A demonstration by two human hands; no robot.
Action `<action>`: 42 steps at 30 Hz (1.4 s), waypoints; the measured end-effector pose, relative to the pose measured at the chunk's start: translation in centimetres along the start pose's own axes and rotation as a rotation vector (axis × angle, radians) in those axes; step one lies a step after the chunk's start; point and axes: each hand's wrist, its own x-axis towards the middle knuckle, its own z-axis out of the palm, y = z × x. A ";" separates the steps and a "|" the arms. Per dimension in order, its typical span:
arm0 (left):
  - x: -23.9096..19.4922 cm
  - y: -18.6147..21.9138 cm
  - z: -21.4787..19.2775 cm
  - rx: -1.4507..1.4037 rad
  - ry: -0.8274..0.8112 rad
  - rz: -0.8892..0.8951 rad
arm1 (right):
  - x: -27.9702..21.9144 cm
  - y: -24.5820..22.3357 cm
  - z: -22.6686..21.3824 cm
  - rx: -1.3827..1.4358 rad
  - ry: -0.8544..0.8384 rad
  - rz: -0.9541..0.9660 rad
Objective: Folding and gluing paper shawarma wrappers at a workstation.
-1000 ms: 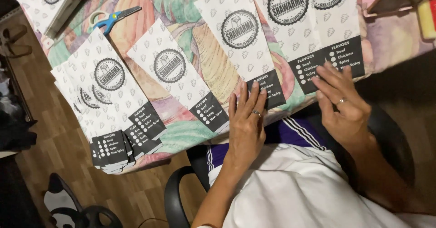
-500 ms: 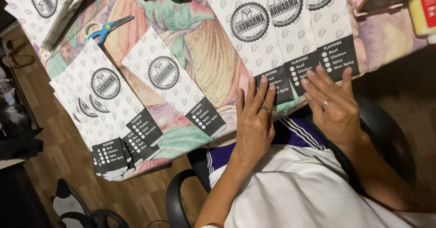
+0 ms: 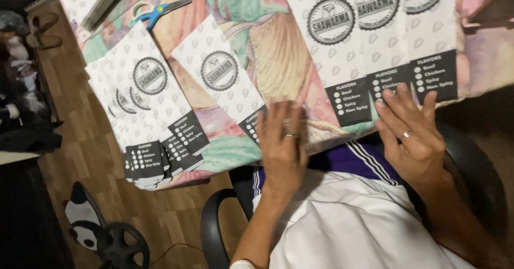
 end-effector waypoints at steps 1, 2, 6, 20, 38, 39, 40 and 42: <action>-0.4 -0.9 -0.5 0.138 0.053 -0.109 | 0.2 -0.4 0.2 0.018 -0.030 -0.019; -0.9 -1.7 -1.0 0.273 0.103 -0.216 | 0.4 -0.8 0.4 0.033 -0.059 -0.034; -1.9 -4.2 0.1 0.447 0.061 -0.339 | 0.2 -1.0 1.9 0.060 -0.145 -0.069; 1.3 -0.9 4.0 0.041 -0.022 -0.090 | 0.1 -0.9 2.5 -0.013 -0.184 -0.089; 1.5 2.1 5.8 0.321 0.017 -0.097 | 0.3 -1.1 2.5 -0.006 -0.183 -0.096; 1.6 2.1 5.9 0.321 0.018 -0.097 | 0.4 -1.1 2.5 -0.005 -0.182 -0.097; 1.6 2.2 6.0 0.327 0.032 -0.100 | 0.4 -1.1 2.5 0.000 -0.179 -0.094; 1.6 2.4 6.0 0.333 0.047 -0.104 | 0.2 -1.1 2.6 0.006 -0.177 -0.092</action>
